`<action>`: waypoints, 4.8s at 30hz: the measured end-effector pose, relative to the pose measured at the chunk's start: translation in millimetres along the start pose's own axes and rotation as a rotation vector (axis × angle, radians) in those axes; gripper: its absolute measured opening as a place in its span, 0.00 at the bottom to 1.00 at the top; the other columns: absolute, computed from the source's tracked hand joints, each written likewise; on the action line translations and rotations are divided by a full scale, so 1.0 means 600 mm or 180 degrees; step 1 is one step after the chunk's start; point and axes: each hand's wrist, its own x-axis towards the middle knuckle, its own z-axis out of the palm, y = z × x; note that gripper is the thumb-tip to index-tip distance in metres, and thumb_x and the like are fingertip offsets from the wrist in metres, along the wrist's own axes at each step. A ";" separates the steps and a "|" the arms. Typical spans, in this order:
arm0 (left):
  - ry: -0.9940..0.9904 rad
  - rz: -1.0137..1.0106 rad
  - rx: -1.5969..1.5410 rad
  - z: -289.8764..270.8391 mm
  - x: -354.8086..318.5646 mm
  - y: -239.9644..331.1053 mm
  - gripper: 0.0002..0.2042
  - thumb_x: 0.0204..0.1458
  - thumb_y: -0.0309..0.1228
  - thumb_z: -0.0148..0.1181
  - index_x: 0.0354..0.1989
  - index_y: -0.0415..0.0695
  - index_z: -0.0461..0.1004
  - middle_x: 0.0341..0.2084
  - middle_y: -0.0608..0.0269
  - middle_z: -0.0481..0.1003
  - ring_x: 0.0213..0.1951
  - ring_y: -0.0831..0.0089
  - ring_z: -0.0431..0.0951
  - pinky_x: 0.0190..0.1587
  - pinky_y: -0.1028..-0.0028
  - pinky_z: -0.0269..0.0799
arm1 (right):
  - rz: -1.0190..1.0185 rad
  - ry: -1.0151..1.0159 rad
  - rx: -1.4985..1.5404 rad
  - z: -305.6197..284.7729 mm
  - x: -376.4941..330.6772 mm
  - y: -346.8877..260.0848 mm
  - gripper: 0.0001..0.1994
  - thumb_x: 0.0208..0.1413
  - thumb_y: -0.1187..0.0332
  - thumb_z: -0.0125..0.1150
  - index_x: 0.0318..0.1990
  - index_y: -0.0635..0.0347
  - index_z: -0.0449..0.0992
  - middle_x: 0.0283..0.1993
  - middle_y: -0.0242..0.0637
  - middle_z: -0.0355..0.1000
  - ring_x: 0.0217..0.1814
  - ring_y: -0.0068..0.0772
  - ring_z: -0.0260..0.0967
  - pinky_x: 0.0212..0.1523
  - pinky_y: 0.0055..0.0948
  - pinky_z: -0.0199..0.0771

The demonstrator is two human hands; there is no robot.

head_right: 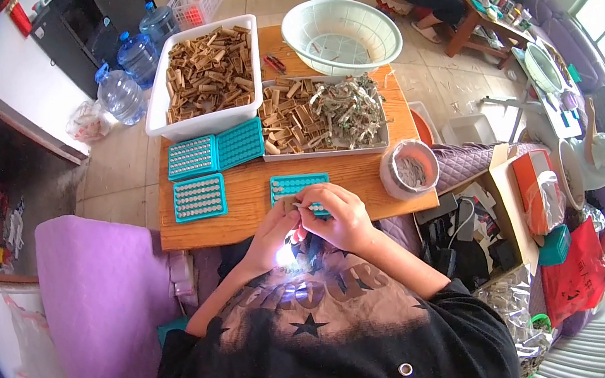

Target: The person assembles small plastic components by hand, taking them from plastic bins and placing them into an assembly tray.

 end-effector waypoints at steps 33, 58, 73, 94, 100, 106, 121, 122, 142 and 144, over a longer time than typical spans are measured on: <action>0.0252 0.0058 0.0597 -0.005 -0.009 0.006 0.08 0.60 0.34 0.43 0.39 0.42 0.61 0.25 0.69 0.65 0.27 0.83 0.63 0.32 0.81 0.60 | 0.0601 -0.0421 0.0572 -0.002 -0.013 0.022 0.07 0.43 0.79 0.63 0.32 0.64 0.74 0.37 0.38 0.74 0.38 0.33 0.73 0.39 0.26 0.74; -0.0443 -0.0117 -0.1014 -0.012 -0.009 0.002 0.24 0.57 0.52 0.43 0.39 0.39 0.62 0.16 0.72 0.54 0.20 0.82 0.54 0.30 0.74 0.62 | 0.2303 0.0040 -0.2533 -0.201 -0.091 0.231 0.06 0.39 0.73 0.62 0.25 0.66 0.73 0.25 0.45 0.71 0.30 0.45 0.70 0.34 0.37 0.69; -0.0513 -0.0329 -0.1037 -0.012 -0.006 -0.006 0.21 0.57 0.52 0.42 0.35 0.42 0.60 0.16 0.73 0.55 0.20 0.82 0.57 0.29 0.74 0.68 | 0.1849 0.0527 -0.1988 -0.187 -0.052 0.178 0.08 0.43 0.73 0.61 0.33 0.63 0.76 0.27 0.43 0.72 0.28 0.37 0.72 0.33 0.29 0.71; -0.0031 0.0178 0.0330 0.012 -0.017 0.011 0.15 0.63 0.41 0.31 0.43 0.42 0.59 0.25 0.67 0.60 0.26 0.81 0.60 0.28 0.81 0.67 | -0.0148 0.0001 -0.0167 0.001 -0.001 -0.012 0.09 0.39 0.82 0.62 0.31 0.63 0.73 0.31 0.40 0.73 0.32 0.37 0.73 0.33 0.27 0.74; 0.0149 -0.0117 0.0193 0.016 -0.020 0.015 0.14 0.63 0.40 0.31 0.43 0.43 0.59 0.23 0.70 0.58 0.23 0.84 0.58 0.25 0.82 0.64 | -0.0166 0.0052 -0.0124 0.008 -0.005 -0.004 0.09 0.39 0.82 0.62 0.31 0.63 0.74 0.32 0.40 0.73 0.31 0.36 0.73 0.32 0.26 0.74; 0.0334 -0.0073 0.0372 0.022 -0.018 0.009 0.14 0.63 0.39 0.31 0.41 0.42 0.60 0.20 0.70 0.58 0.21 0.82 0.58 0.26 0.80 0.66 | -0.0223 0.0067 -0.0304 0.013 -0.010 0.004 0.09 0.39 0.81 0.62 0.31 0.63 0.74 0.32 0.39 0.73 0.32 0.36 0.73 0.33 0.28 0.75; -0.0757 -0.0433 0.0626 -0.036 0.063 0.001 0.17 0.62 0.39 0.37 0.44 0.41 0.70 0.29 0.66 0.71 0.32 0.80 0.69 0.37 0.81 0.65 | 0.0956 -0.1228 0.1072 -0.110 -0.003 0.083 0.14 0.42 0.73 0.66 0.38 0.64 0.75 0.37 0.37 0.73 0.41 0.32 0.71 0.43 0.29 0.70; -0.0586 -0.0246 0.0945 -0.044 0.084 -0.002 0.18 0.62 0.40 0.38 0.43 0.40 0.71 0.31 0.64 0.73 0.33 0.79 0.71 0.38 0.81 0.66 | 0.1493 -0.0684 0.1293 -0.135 -0.024 0.114 0.14 0.41 0.71 0.67 0.36 0.64 0.74 0.36 0.35 0.72 0.38 0.27 0.70 0.39 0.26 0.70; -0.0905 0.0671 0.5793 -0.147 0.287 0.019 0.05 0.43 0.26 0.57 0.30 0.45 0.72 0.33 0.66 0.72 0.41 0.66 0.70 0.46 0.67 0.65 | 0.3247 0.3003 0.1545 -0.312 -0.226 0.662 0.15 0.52 0.65 0.61 0.44 0.63 0.71 0.40 0.35 0.72 0.37 0.24 0.69 0.33 0.18 0.69; -0.0326 0.1490 0.4731 -0.132 0.278 0.028 0.06 0.42 0.23 0.56 0.30 0.43 0.69 0.31 0.61 0.72 0.39 0.64 0.72 0.46 0.64 0.65 | 0.3363 0.2971 0.1733 -0.317 -0.213 0.664 0.18 0.54 0.65 0.58 0.51 0.60 0.68 0.45 0.36 0.70 0.46 0.28 0.68 0.42 0.24 0.69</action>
